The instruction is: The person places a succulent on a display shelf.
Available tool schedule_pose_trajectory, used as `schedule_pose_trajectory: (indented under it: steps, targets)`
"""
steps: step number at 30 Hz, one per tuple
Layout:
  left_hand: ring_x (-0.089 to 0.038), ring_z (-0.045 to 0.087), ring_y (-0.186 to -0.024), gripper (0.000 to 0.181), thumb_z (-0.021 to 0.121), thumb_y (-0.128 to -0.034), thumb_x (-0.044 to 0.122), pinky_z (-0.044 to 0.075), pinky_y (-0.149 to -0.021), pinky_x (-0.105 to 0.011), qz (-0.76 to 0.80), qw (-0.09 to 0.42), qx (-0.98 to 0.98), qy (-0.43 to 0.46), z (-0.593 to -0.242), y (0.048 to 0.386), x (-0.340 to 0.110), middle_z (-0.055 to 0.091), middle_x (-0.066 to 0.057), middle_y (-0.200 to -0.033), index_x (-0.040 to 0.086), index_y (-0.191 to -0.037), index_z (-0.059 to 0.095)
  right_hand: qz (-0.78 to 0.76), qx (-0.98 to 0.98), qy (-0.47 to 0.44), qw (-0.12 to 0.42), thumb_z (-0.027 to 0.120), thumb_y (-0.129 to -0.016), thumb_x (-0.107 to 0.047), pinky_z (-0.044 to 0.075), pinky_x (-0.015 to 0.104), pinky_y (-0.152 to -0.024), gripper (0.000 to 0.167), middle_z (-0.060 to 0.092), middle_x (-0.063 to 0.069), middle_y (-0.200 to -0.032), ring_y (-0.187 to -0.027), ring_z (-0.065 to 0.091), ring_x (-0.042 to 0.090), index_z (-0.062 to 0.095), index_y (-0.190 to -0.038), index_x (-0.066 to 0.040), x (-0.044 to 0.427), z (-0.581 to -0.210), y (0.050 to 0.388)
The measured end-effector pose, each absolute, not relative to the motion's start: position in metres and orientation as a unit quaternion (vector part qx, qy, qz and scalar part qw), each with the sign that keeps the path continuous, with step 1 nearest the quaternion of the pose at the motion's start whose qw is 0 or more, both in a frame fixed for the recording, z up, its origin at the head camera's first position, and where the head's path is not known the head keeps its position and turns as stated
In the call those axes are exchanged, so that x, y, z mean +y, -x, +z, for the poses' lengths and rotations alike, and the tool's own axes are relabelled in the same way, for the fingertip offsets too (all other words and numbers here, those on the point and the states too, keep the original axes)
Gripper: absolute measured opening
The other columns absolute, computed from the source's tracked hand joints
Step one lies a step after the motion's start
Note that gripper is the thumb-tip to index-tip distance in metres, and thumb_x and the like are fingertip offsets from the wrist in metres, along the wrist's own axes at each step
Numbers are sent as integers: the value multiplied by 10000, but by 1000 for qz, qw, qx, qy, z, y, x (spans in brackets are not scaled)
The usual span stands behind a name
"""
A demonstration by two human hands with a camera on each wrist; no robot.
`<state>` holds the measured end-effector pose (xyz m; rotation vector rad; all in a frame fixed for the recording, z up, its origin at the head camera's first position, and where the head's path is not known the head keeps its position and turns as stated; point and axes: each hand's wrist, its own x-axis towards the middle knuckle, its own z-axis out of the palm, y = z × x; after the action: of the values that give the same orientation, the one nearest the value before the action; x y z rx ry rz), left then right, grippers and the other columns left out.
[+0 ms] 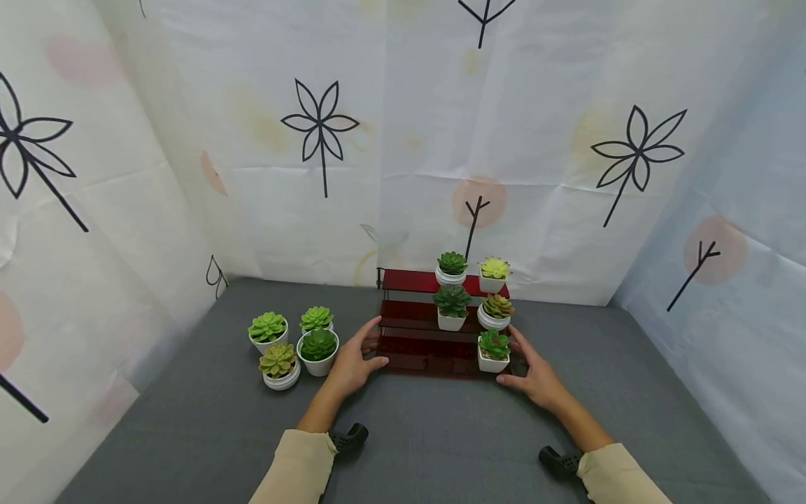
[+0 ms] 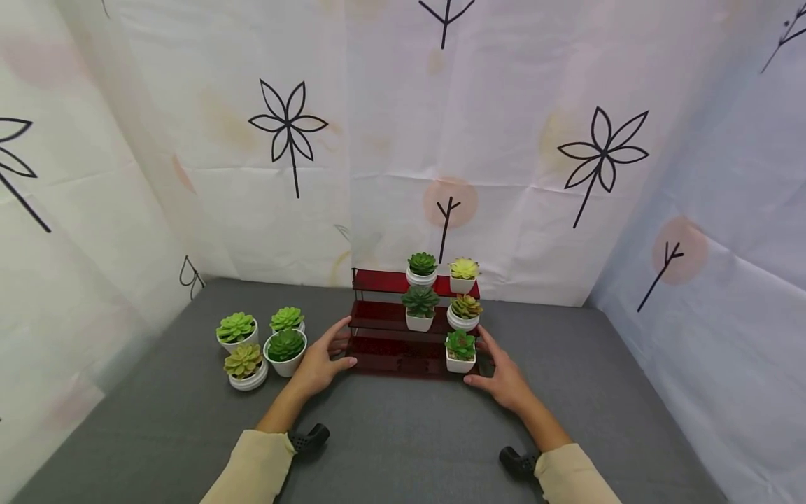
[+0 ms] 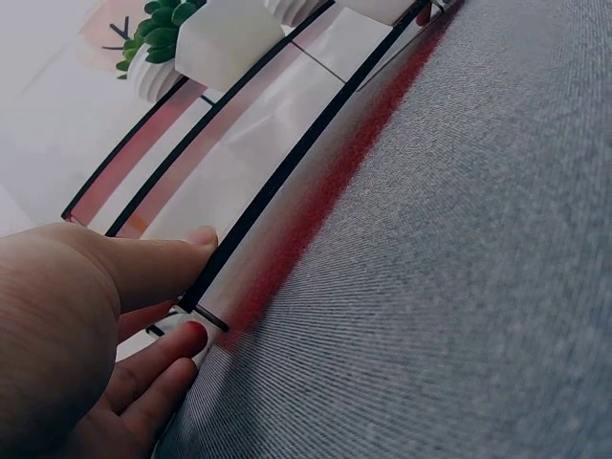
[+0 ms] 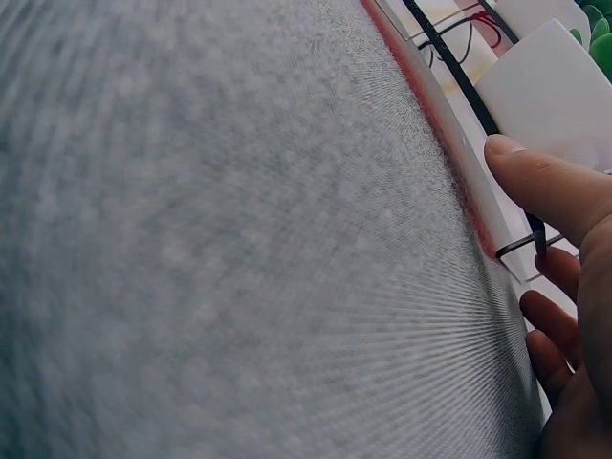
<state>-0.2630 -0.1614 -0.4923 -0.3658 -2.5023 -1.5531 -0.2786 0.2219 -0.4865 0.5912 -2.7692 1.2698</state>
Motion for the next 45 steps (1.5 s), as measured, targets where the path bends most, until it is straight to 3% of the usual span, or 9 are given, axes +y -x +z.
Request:
schedule_pose_trajectory:
  steps: [14, 27, 40, 45]
  targets:
    - [-339, 587, -1102, 831, 776, -818, 23, 499, -876, -505, -492, 112, -858, 99, -488, 258, -151, 469, -183, -1380, 179, -1516, 354, 443, -870, -215, 17, 784, -839, -194, 327, 690, -966, 942, 405, 309, -1429, -1305, 373, 488, 187, -1567, -144, 230, -490, 276]
    - [-296, 610, -1065, 815, 781, -817, 38, 511, -851, -485, -449, 155, -877, 71, -488, 251, -148, 482, -163, -1379, 192, -1506, 373, 487, -846, -217, -22, 778, -839, -152, 317, 685, -980, 951, 346, 314, -1464, -1342, 316, 482, 167, -1568, -134, 227, -484, 283]
    - [-300, 609, -1070, 756, 761, -856, 124, 499, -868, -496, -437, 125, -886, 95, -481, 234, -156, 487, -176, -1382, 159, -1503, 372, 497, -843, -207, -21, 776, -837, -116, 330, 673, -981, 946, 349, 323, -1458, -1335, 320, 489, 168, -1563, -105, 227, -486, 281]
    - [-301, 630, -1043, 688, 769, -843, 90, 507, -880, -482, -447, 131, -877, 117, -478, 223, -161, 571, -151, -1298, 116, -1452, 451, 502, -841, -198, -27, 782, -831, -124, 316, 670, -994, 953, 355, 308, -1463, -1338, 328, 472, 173, -1565, -126, 226, -484, 278]
